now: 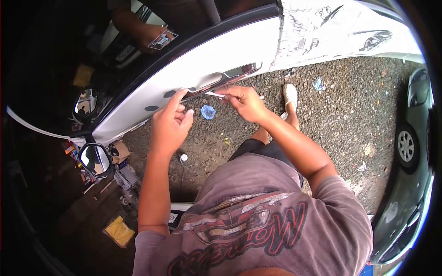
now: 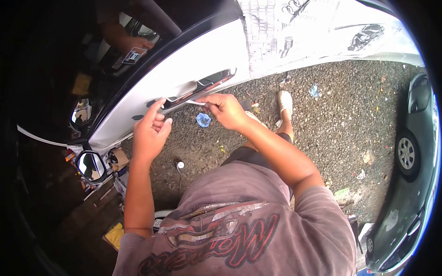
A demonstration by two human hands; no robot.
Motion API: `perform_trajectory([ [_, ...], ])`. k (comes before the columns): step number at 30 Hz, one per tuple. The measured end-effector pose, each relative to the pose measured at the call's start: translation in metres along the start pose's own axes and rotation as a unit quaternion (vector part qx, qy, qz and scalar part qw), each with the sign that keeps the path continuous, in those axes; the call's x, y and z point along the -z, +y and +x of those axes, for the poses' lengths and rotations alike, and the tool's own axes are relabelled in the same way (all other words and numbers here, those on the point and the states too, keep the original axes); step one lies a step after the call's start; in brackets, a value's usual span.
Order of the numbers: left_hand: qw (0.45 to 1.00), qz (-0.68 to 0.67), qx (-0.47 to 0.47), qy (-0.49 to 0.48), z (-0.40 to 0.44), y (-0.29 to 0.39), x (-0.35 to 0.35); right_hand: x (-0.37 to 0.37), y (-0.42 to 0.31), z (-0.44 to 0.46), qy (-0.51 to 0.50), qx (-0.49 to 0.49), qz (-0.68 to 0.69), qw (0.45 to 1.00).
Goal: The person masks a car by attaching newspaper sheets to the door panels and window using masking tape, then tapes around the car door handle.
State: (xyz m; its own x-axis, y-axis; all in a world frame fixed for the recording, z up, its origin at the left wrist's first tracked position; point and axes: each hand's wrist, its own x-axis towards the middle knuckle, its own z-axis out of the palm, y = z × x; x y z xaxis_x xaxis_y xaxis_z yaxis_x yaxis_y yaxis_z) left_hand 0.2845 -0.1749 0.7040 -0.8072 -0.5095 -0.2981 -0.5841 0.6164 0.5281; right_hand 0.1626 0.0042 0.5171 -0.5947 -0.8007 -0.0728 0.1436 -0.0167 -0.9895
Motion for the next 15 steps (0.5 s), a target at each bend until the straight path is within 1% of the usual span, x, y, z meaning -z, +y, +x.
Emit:
perform_trajectory([
  [3, 1.000, 0.007, -0.011, -0.002, 0.003, 0.008, 0.004, 0.006, 0.000, 0.001, 0.015, 0.013, -0.017, 1.000],
  [5, 1.000, -0.006, -0.013, -0.017, 0.007, 0.009, 0.005, 0.010, -0.004, 0.004, 0.013, -0.040, 0.013, 0.999],
  [9, 0.999, -0.017, -0.015, -0.045, 0.013, 0.020, 0.001, -0.003, 0.011, 0.011, 0.039, -0.022, 0.037, 0.998],
  [11, 0.994, -0.014, 0.024, -0.105, 0.019, 0.026, 0.001, -0.012, 0.025, 0.013, 0.038, -0.031, 0.115, 0.992],
  [12, 0.994, -0.011, 0.025, -0.106, 0.023, 0.030, 0.004, -0.014, 0.026, 0.013, 0.039, -0.031, 0.118, 0.992],
  [14, 0.980, 0.083, -0.035, -0.179, 0.037, 0.039, 0.008, -0.018, 0.027, 0.012, 0.040, -0.015, 0.146, 0.988],
  [15, 0.979, 0.088, -0.034, -0.180, 0.042, 0.042, 0.009, -0.022, 0.032, 0.012, 0.040, -0.015, 0.150, 0.988],
])
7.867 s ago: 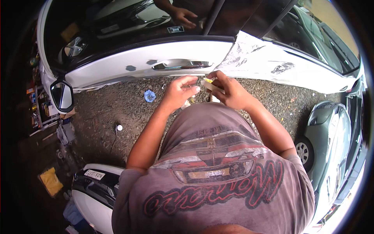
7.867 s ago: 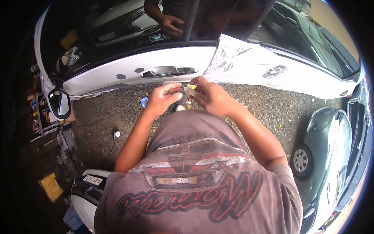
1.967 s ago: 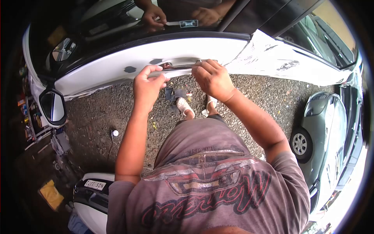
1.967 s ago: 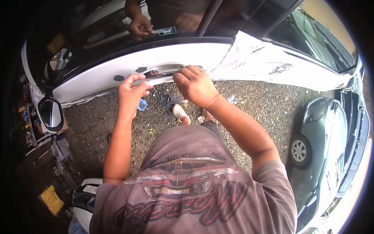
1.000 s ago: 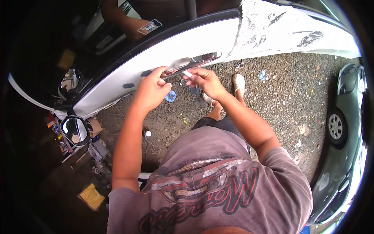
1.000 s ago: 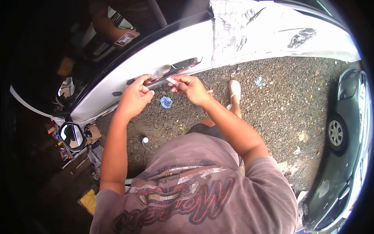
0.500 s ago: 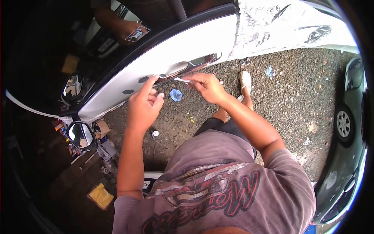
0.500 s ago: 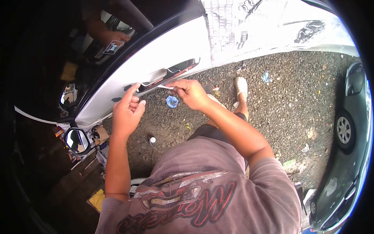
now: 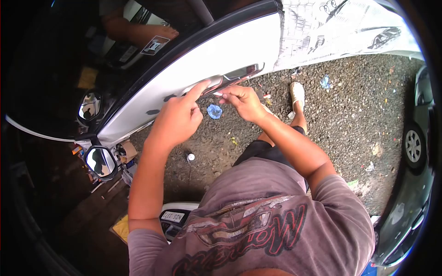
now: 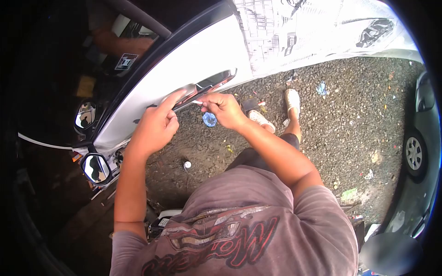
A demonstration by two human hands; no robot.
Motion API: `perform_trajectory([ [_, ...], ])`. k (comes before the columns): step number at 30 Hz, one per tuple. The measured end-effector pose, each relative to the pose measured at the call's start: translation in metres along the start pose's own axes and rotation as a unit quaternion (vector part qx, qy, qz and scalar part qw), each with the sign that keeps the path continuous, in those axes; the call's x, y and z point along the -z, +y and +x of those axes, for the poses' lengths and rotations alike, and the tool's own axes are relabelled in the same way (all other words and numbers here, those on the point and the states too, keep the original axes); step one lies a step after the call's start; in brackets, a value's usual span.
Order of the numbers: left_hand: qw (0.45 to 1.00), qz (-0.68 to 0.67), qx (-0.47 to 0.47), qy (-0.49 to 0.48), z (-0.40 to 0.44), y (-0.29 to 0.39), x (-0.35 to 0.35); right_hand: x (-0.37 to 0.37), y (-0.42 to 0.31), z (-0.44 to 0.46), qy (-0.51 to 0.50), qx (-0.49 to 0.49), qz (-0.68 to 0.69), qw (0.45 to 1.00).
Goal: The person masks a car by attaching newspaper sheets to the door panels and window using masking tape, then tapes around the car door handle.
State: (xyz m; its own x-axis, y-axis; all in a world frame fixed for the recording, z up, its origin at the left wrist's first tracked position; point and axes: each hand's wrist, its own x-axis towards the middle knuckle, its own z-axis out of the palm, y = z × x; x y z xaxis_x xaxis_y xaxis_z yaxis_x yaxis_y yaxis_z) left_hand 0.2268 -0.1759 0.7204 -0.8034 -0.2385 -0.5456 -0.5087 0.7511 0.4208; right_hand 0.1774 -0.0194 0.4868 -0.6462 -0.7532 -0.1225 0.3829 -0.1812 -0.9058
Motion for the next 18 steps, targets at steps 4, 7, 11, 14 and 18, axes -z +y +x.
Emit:
perform_trajectory([
  [4, 0.986, 0.166, -0.024, -0.016, 0.016, 0.016, 0.001, -0.011, 0.010, -0.002, 0.033, 0.025, -0.002, 0.999],
  [7, 0.977, 0.211, -0.016, -0.018, 0.026, 0.023, 0.002, -0.017, 0.003, -0.001, 0.057, 0.041, -0.036, 0.997],
  [11, 0.966, 0.257, 0.017, -0.026, 0.032, 0.027, 0.000, -0.021, 0.010, 0.001, 0.103, 0.033, -0.042, 0.993],
  [14, 0.949, 0.314, 0.015, -0.011, 0.031, 0.024, -0.004, -0.020, 0.008, 0.003, 0.119, 0.083, -0.100, 0.984],
  [18, 0.938, 0.345, 0.022, 0.004, 0.023, 0.022, -0.009, -0.029, 0.000, 0.000, 0.160, 0.066, -0.148, 0.974],
])
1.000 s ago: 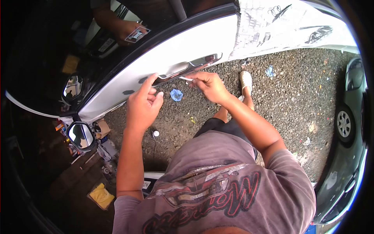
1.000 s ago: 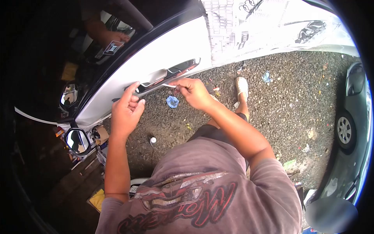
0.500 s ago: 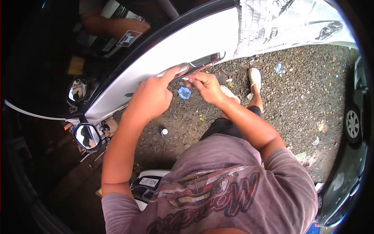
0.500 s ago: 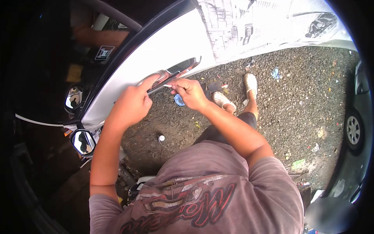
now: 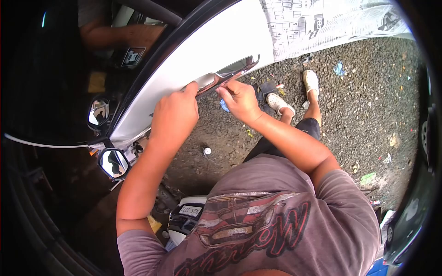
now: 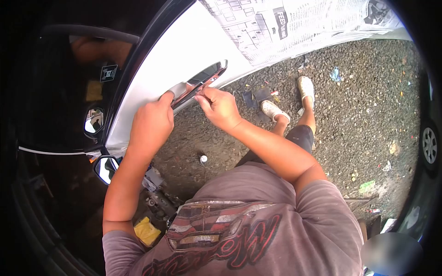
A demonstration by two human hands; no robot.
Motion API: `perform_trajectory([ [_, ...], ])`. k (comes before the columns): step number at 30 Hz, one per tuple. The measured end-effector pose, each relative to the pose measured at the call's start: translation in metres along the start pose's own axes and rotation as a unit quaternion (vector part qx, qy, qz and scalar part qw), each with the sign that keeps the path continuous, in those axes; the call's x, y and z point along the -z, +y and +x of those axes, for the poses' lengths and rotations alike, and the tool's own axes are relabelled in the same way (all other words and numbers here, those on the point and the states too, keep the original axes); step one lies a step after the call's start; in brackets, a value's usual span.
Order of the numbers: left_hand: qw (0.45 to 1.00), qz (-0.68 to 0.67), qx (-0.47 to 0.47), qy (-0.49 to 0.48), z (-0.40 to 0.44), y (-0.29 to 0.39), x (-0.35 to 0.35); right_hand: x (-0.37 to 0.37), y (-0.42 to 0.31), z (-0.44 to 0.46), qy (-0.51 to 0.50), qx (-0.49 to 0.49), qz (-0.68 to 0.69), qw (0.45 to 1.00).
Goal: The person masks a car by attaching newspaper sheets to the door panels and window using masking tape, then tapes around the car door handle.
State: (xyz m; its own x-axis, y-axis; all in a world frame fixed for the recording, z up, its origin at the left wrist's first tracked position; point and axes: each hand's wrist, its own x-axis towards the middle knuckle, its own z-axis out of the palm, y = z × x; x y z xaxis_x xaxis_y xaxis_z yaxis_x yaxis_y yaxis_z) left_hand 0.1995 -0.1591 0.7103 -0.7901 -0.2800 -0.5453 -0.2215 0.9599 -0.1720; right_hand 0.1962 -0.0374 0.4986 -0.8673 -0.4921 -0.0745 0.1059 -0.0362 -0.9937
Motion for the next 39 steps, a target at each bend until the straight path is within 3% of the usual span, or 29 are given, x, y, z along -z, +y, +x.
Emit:
perform_trajectory([
  [6, 0.991, -0.017, -0.012, 0.130, -0.020, -0.021, -0.021, -0.008, -0.014, 0.000, 0.014, -0.030, -0.018, 0.999],
  [14, 0.946, -0.053, -0.059, 0.313, -0.024, -0.036, -0.044, -0.022, -0.014, -0.002, 0.057, 0.018, -0.041, 0.997],
  [21, 0.932, -0.076, -0.092, 0.342, -0.021, -0.059, -0.053, -0.034, -0.008, -0.003, 0.093, 0.050, -0.039, 0.994],
  [23, 0.911, -0.215, -0.043, 0.349, -0.021, -0.063, -0.058, -0.038, -0.006, -0.004, 0.098, 0.042, -0.051, 0.993],
  [26, 0.906, -0.279, 0.036, 0.316, -0.028, -0.052, -0.051, -0.037, -0.009, -0.003, 0.107, 0.083, -0.043, 0.990],
  [32, 0.929, -0.141, -0.056, 0.339, -0.025, -0.053, -0.053, -0.032, -0.011, -0.001, 0.100, 0.087, -0.069, 0.989],
  [39, 0.929, -0.113, -0.078, 0.343, -0.022, -0.055, -0.054, -0.034, -0.011, 0.003, 0.106, 0.073, -0.104, 0.986],
])
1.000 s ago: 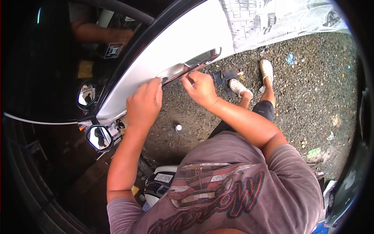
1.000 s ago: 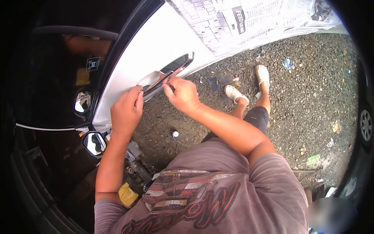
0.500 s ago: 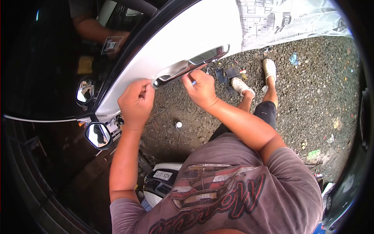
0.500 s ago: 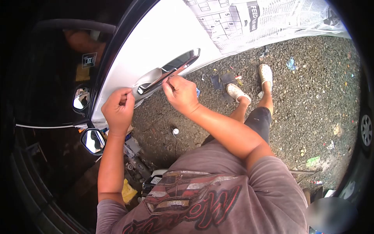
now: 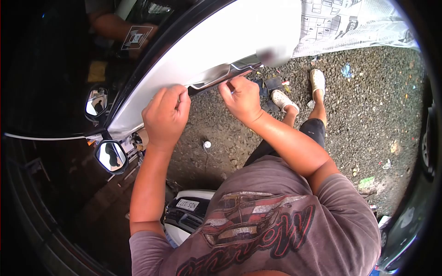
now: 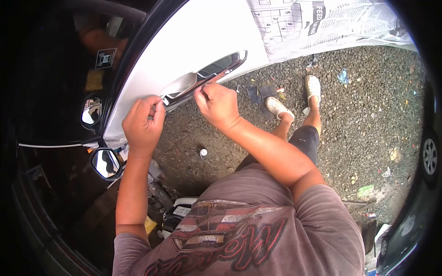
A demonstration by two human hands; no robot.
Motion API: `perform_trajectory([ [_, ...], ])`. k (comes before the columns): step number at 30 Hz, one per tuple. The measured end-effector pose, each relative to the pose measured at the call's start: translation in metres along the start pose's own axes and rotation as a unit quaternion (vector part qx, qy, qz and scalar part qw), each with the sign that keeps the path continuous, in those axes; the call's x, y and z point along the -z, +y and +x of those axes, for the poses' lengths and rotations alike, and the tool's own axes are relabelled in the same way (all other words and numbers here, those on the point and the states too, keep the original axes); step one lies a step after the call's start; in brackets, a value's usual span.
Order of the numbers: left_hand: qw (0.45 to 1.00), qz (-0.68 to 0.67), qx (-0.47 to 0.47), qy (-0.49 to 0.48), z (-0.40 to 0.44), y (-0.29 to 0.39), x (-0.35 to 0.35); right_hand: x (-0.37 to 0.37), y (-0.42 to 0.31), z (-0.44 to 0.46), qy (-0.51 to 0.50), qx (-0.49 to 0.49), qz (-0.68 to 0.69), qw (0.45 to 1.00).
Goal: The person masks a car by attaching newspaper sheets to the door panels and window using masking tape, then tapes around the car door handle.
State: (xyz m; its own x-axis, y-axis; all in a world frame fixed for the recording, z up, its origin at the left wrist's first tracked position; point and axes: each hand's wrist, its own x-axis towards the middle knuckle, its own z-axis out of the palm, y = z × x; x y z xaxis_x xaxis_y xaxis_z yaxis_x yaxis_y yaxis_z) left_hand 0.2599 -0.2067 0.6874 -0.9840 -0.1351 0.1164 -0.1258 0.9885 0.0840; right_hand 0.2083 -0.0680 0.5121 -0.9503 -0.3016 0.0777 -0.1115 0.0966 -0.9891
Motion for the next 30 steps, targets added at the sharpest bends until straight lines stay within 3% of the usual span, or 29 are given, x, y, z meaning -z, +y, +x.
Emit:
perform_trajectory([
  [11, 0.996, -0.059, 0.050, 0.040, -0.007, -0.005, -0.012, -0.010, 0.001, 0.002, 0.018, 0.001, -0.006, 1.000],
  [24, 0.991, -0.058, 0.120, 0.016, -0.020, -0.008, -0.011, -0.017, 0.009, 0.001, 0.014, 0.000, 0.006, 1.000],
  [30, 0.999, -0.004, 0.015, 0.051, -0.016, -0.010, -0.012, -0.013, 0.013, 0.000, 0.026, 0.021, 0.010, 0.999],
])
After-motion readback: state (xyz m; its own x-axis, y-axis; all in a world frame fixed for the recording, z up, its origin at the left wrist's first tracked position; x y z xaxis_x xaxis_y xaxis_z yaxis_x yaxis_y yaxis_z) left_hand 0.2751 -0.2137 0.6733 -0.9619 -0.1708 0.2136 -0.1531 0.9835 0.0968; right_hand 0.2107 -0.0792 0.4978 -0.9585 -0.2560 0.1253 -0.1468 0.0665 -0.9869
